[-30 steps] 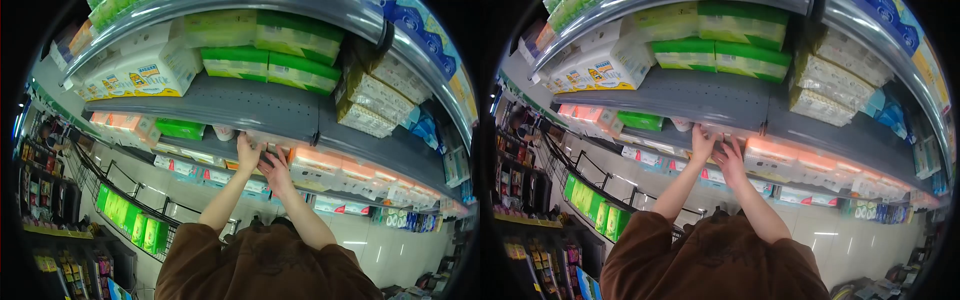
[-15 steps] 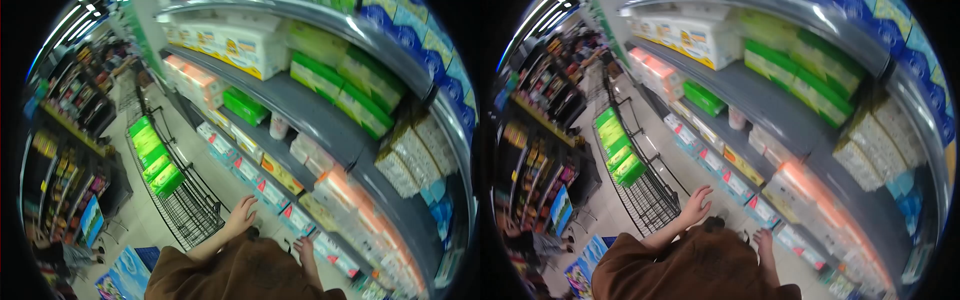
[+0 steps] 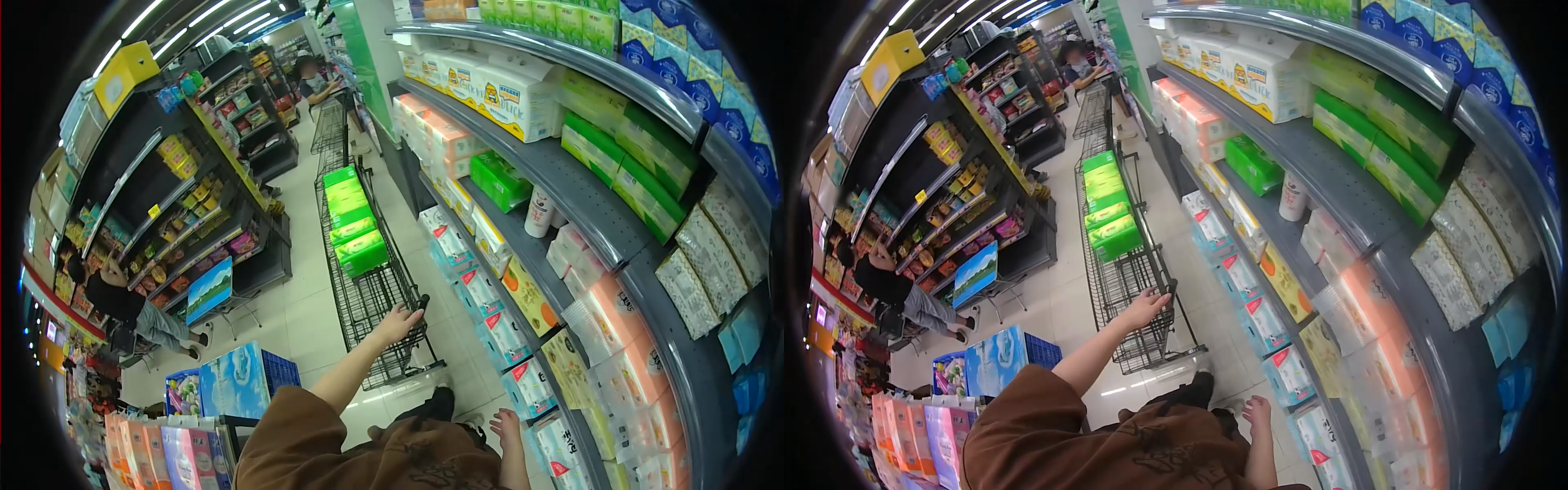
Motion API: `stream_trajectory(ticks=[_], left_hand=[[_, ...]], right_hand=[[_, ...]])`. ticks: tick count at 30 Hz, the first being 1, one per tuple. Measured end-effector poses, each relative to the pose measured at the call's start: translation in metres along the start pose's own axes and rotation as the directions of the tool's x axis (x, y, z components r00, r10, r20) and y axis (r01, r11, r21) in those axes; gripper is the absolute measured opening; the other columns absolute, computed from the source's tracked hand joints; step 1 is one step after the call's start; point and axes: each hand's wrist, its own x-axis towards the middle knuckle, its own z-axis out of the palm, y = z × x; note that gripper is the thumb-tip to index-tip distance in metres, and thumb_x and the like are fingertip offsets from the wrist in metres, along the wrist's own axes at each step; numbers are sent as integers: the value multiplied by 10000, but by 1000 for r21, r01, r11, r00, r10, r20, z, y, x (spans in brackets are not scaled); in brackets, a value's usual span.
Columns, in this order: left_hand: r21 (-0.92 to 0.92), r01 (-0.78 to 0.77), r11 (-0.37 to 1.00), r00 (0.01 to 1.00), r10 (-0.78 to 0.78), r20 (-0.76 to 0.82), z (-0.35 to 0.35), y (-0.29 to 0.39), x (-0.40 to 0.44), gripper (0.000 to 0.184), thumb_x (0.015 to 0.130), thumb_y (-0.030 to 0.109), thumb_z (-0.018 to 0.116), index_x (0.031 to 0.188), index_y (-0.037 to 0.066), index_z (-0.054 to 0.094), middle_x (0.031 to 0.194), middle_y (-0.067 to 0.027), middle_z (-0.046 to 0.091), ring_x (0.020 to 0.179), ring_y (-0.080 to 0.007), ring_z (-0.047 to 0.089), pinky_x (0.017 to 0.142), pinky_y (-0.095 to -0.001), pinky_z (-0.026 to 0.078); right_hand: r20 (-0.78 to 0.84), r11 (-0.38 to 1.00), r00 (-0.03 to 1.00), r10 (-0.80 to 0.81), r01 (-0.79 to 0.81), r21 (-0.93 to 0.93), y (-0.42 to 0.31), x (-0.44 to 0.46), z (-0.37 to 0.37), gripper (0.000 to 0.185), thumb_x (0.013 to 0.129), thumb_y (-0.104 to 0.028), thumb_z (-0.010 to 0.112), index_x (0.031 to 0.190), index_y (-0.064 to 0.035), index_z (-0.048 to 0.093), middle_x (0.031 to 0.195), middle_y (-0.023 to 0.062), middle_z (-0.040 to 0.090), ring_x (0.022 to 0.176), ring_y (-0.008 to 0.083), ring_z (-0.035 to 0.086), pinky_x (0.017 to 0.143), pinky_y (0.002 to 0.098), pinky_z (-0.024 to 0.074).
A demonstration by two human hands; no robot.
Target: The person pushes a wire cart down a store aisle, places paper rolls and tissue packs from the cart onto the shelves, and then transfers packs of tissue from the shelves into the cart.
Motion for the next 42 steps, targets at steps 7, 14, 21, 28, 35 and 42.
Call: stream_trajectory(ticks=[7, 14, 21, 28, 35, 42], left_hand=[[-174, 236, 956, 970, -223, 92, -17, 35, -19, 802, 900, 718, 441, 1084, -19, 699, 984, -268, 692, 1003, -406, 662, 910, -435, 497], [-155, 292, 944, 929, -242, 280, 20, -30, 16, 836, 876, 736, 473, 1071, -40, 712, 1056, -239, 707, 968, -406, 674, 899, -427, 508], [-429, 525, 735, 650, -21, 760, -20, -5, -6, 913, 817, 854, 348, 922, 3, 661, 750, -100, 668, 661, -204, 635, 594, -345, 509], [-328, 602, 728, 672, -240, 701, -25, 10, -29, 877, 814, 861, 335, 819, 37, 635, 650, -62, 591, 578, -241, 582, 534, -367, 474], [-249, 680, 690, 596, -322, 735, -1, 11, -79, 802, 795, 787, 446, 1015, 40, 640, 801, -69, 617, 673, -242, 586, 622, -373, 502], [-285, 746, 602, 544, -303, 782, 31, 45, -184, 678, 761, 637, 655, 1163, 93, 612, 1015, -42, 607, 868, -226, 585, 767, -371, 517]], right_hand=[[-176, 992, 977, 122, -125, -4, 122, -1, -48, 380, 923, -199, 533, 1266, -36, 524, 1111, 176, 617, 842, 322, 678, 691, 433, 563], [-475, 912, 780, 407, -318, 260, 258, -130, -80, 281, 913, -145, 493, 1147, -12, 575, 924, 212, 631, 694, 368, 678, 558, 477, 547], [-524, 864, 712, 467, -241, 443, 384, -259, -40, 329, 920, -172, 539, 1186, 19, 571, 990, 189, 640, 773, 360, 693, 590, 472, 552], [-500, 679, 698, 513, 27, 734, 456, -338, 14, 436, 912, -176, 582, 1300, 10, 509, 1122, 203, 623, 870, 373, 673, 696, 497, 578], [-384, 548, 685, 619, -26, 836, 569, -398, 24, 341, 938, -167, 542, 1237, -3, 540, 1092, 200, 629, 839, 396, 672, 677, 525, 574], [-421, 576, 657, 625, -24, 817, 623, -442, -35, 339, 966, -161, 513, 1259, 9, 533, 1077, 210, 636, 810, 394, 681, 676, 520, 566]])
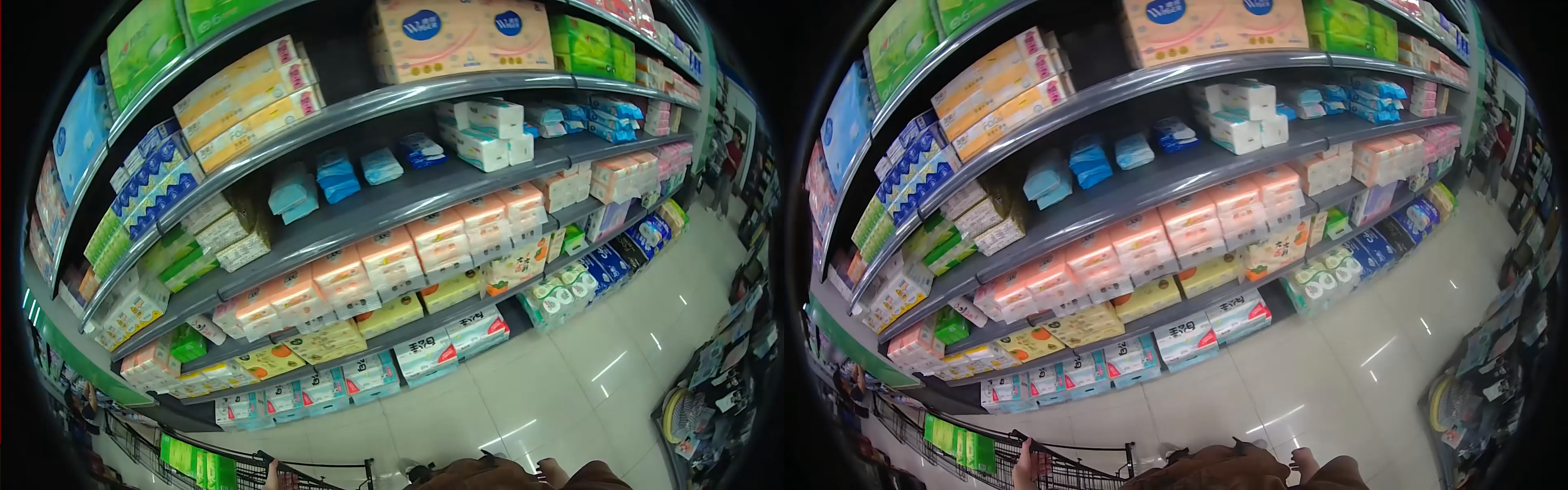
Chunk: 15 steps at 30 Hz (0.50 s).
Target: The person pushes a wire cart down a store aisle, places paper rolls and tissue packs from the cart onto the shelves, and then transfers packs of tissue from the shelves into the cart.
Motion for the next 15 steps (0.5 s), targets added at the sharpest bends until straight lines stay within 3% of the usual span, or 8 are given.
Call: stream_trajectory(ticks=[2, 6, 8, 11, 15], left_hand=[[-19, 11, 1000, 1000, -11, 24, 25, -18, -11, 675, 752, 595, 715, 1206, 108, 604, 1076, -34, 604, 924, -221, 585, 809, -370, 522], [-41, 44, 998, 997, -41, 69, 71, -43, -36, 714, 732, 509, 834, 1291, 138, 588, 1199, -18, 598, 1035, -212, 585, 892, -369, 531], [-10, 32, 999, 997, -32, 64, 105, -47, -39, 711, 734, 514, 827, 1287, 136, 589, 1192, -20, 599, 1029, -213, 585, 888, -369, 531], [55, 25, 998, 998, -28, 61, 160, -44, -38, 707, 736, 521, 816, 1282, 133, 590, 1183, -21, 601, 1019, -214, 586, 881, -369, 530], [166, 5, 986, 998, -14, 56, 236, -13, -33, 701, 739, 530, 802, 1275, 129, 592, 1170, -24, 602, 1007, -215, 587, 871, -369, 530]], right_hand=[[3, 999, 999, -35, 35, 9, -15, 9, -24, 319, 933, -163, 540, 1215, -13, 551, 1037, 182, 637, 728, 363, 678, 618, 484, 556], [0, 987, 988, -152, 152, 46, -41, 23, -53, 359, 924, -165, 528, 1245, -6, 536, 1066, 188, 632, 776, 363, 682, 648, 482, 563], [6, 982, 987, -159, 158, 100, -48, 25, -64, 381, 929, -173, 531, 1266, 3, 512, 1122, 201, 624, 834, 372, 681, 677, 486, 574], [10, 980, 988, -153, 150, 130, -36, 33, -73, 371, 929, -181, 535, 1255, -4, 525, 1104, 188, 631, 806, 359, 683, 676, 473, 572], [-14, 974, 994, -110, 111, 195, -9, 33, -74, 305, 907, -155, 515, 1134, 28, 602, 928, 178, 650, 730, 347, 685, 619, 462, 567]])
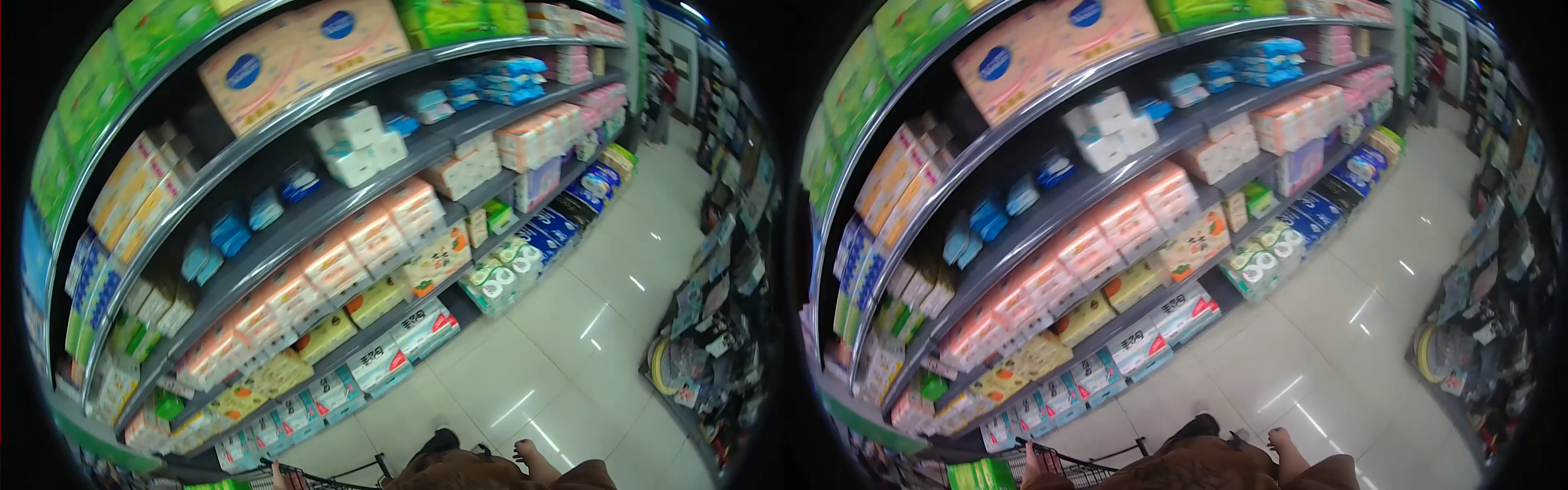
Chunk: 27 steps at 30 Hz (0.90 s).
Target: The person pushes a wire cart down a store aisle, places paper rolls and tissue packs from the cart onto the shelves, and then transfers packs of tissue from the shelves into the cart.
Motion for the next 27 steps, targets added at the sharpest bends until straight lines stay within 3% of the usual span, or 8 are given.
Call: stream_trajectory(ticks=[6, 9, 14, 16, 20, 23, 27], left_hand=[[150, 0, 989, 999, 6, -40, 100, 72, 18, 695, 744, 544, 781, 1264, 123, 596, 1151, -27, 605, 987, -217, 588, 857, -369, 530], [184, 3, 983, 999, 7, -53, 135, 89, 31, 692, 746, 551, 770, 1259, 120, 597, 1141, -29, 606, 978, -218, 589, 850, -369, 529], [224, 29, 974, 998, -15, -63, 190, 103, 59, 689, 750, 563, 753, 1250, 115, 600, 1125, -32, 609, 962, -219, 590, 839, -369, 529], [240, 36, 970, 998, -24, -53, 214, 102, 74, 688, 752, 568, 746, 1247, 113, 601, 1119, -33, 609, 955, -220, 591, 834, -370, 529], [263, 44, 964, 999, -37, -32, 253, 87, 94, 686, 755, 577, 731, 1240, 109, 603, 1106, -35, 611, 943, -221, 592, 824, -370, 528], [275, 44, 961, 998, -34, -44, 278, 82, 93, 686, 757, 584, 721, 1235, 106, 605, 1096, -37, 613, 933, -222, 592, 817, -370, 528], [264, 46, 963, 998, -32, -59, 303, 67, 87, 685, 760, 594, 707, 1227, 102, 607, 1083, -40, 614, 920, -223, 593, 808, -370, 528]], right_hand=[[-27, 968, 979, 203, -197, 155, 65, 12, -25, 266, 905, -117, 503, 1085, 58, 592, 920, 218, 643, 676, 368, 677, 522, 460, 554], [-2, 908, 932, 362, -352, 228, 78, 29, -55, 259, 906, -103, 501, 1089, 66, 573, 934, 225, 638, 728, 377, 682, 543, 477, 557], [-168, 936, 950, 263, -209, 283, 3, 23, -119, 263, 910, -118, 507, 1146, -14, 560, 935, 178, 628, 751, 320, 656, 578, 456, 546], [-189, 954, 961, 200, -148, 260, -67, 10, -146, 304, 954, -153, 498, 1223, -16, 539, 1027, 158, 632, 776, 291, 641, 590, 397, 522], [-253, 975, 968, -2, 59, 216, -164, 47, -185, 383, 939, -230, 536, 1274, -46, 529, 1063, 134, 632, 828, 263, 659, 654, 386, 547], [-241, 976, 964, -109, 149, 157, -235, 41, -187, 386, 936, -232, 549, 1277, -54, 533, 1104, 132, 639, 892, 263, 663, 718, 382, 549], [-188, 981, 966, -179, 190, 44, -270, 48, -201, 390, 937, -230, 545, 1288, -60, 533, 1111, 132, 638, 889, 271, 668, 740, 394, 547]])
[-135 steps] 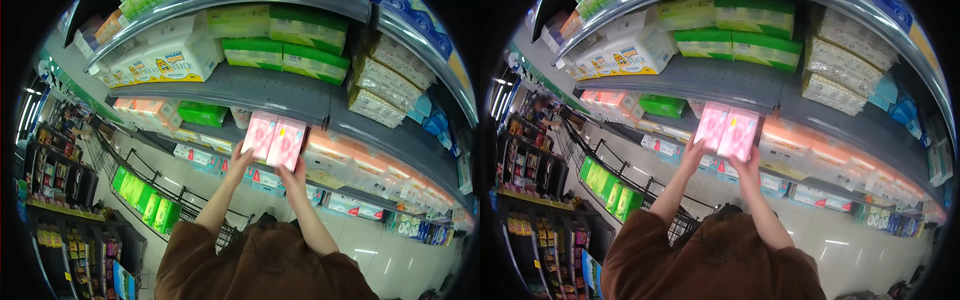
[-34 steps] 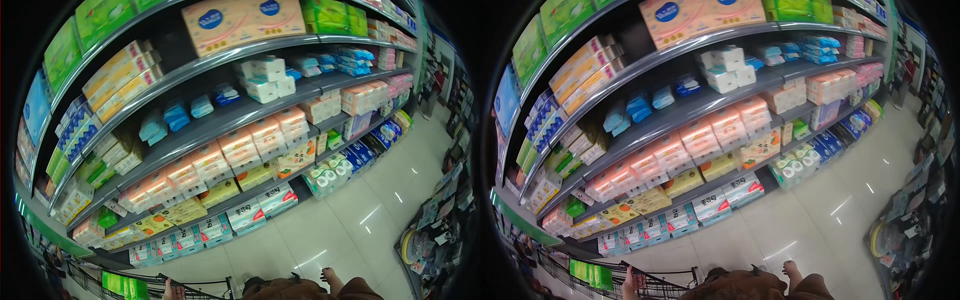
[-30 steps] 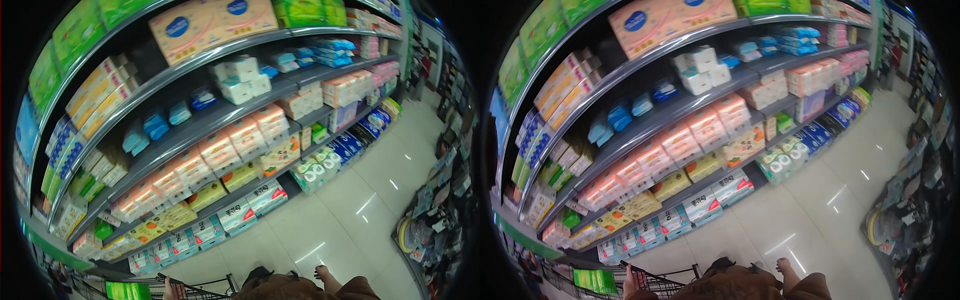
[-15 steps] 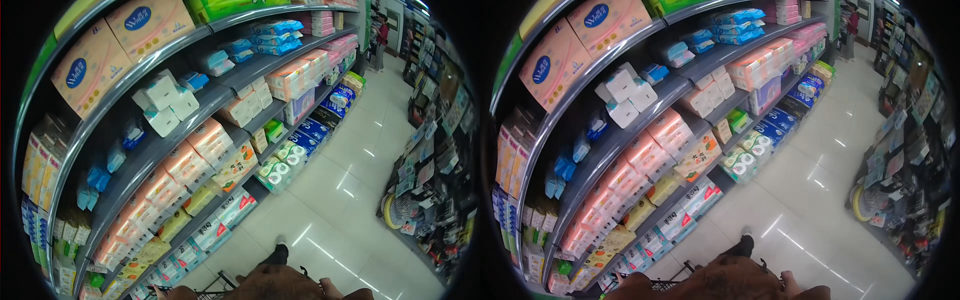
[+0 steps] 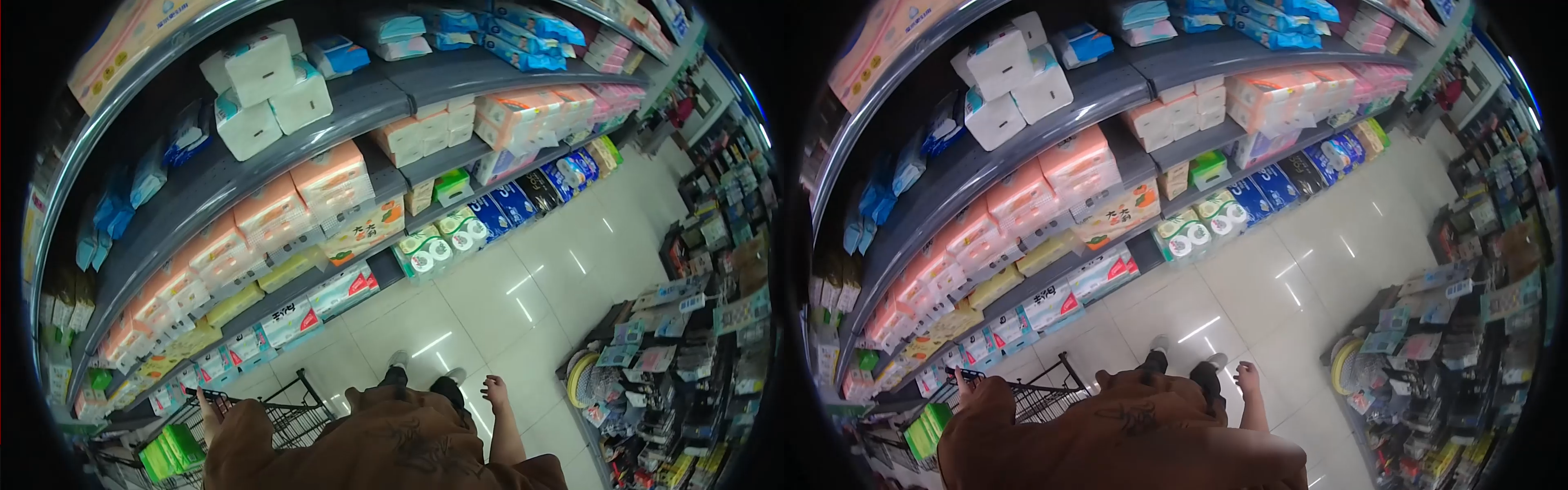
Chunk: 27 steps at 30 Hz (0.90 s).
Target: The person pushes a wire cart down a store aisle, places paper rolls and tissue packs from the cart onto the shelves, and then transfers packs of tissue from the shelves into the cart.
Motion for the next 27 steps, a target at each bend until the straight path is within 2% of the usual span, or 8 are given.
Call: stream_trajectory(ticks=[2, 8, 10, 15, 18, 19, 24, 27], left_hand=[[-13, -3, 1000, 1000, 3, -12, 13, -2, -4, 686, 762, 598, 700, 1224, 100, 608, 1077, -41, 615, 914, -223, 594, 803, -370, 528], [13, -10, 1000, 998, 10, -55, 68, 13, -19, 688, 767, 613, 678, 1213, 94, 611, 1058, -44, 618, 895, -225, 595, 789, -370, 527], [20, -15, 1000, 997, 17, -72, 91, 15, -29, 689, 768, 617, 671, 1210, 92, 612, 1051, -45, 619, 888, -226, 596, 785, -370, 527], [18, -23, 1000, 995, 25, -101, 164, 9, -54, 692, 772, 629, 654, 1201, 87, 615, 1035, -48, 621, 872, -227, 597, 773, -370, 527], [15, -16, 1000, 994, 18, -111, 213, -9, -70, 695, 774, 636, 643, 1196, 84, 617, 1026, -50, 622, 863, -228, 597, 766, -370, 526], [12, -16, 1000, 993, 17, -116, 228, -15, -77, 696, 775, 638, 640, 1194, 83, 617, 1022, -51, 623, 859, -228, 598, 764, -370, 526], [26, -29, 999, 994, 31, -106, 309, -36, -119, 702, 779, 650, 622, 1185, 78, 620, 1006, -54, 625, 844, -230, 599, 752, -370, 526], [56, -26, 998, 996, 31, -82, 358, -43, -126, 706, 781, 657, 611, 1180, 75, 622, 997, -56, 626, 834, -231, 600, 745, -371, 526]], right_hand=[[35, 1000, 999, 13, -13, 11, 13, 17, -8, 395, 936, -225, 541, 1294, -60, 533, 1113, 133, 638, 882, 274, 671, 735, 401, 547], [16, 959, 960, 281, -281, 38, 85, 36, -61, 413, 920, -208, 540, 1306, -61, 521, 1091, 163, 627, 847, 336, 677, 712, 459, 554], [-7, 932, 940, 341, -337, 136, 119, 46, -75, 342, 904, -185, 520, 1215, -47, 551, 954, 141, 611, 735, 319, 663, 627, 451, 537], [59, 866, 900, 433, -433, 249, 143, 58, -115, 353, 915, -182, 520, 1239, -41, 537, 1047, 179, 619, 752, 363, 675, 652, 497, 545], [84, 873, 903, 422, -429, 230, 133, 71, -157, 406, 964, -201, 516, 1343, -61, 490, 1227, 215, 599, 960, 412, 656, 766, 529, 545], [93, 881, 908, 408, -418, 221, 128, 78, -176, 410, 966, -208, 516, 1349, -64, 491, 1247, 223, 593, 969, 416, 653, 781, 533, 543], [31, 888, 910, 415, -411, 207, 126, 138, -279, 383, 935, -190, 501, 1284, -34, 508, 1128, 208, 611, 889, 391, 658, 714, 519, 540], [-58, 945, 956, 289, -274, 178, 98, 177, -336, 369, 934, -186, 503, 1263, -19, 519, 1051, 188, 620, 800, 356, 663, 646, 482, 540]])
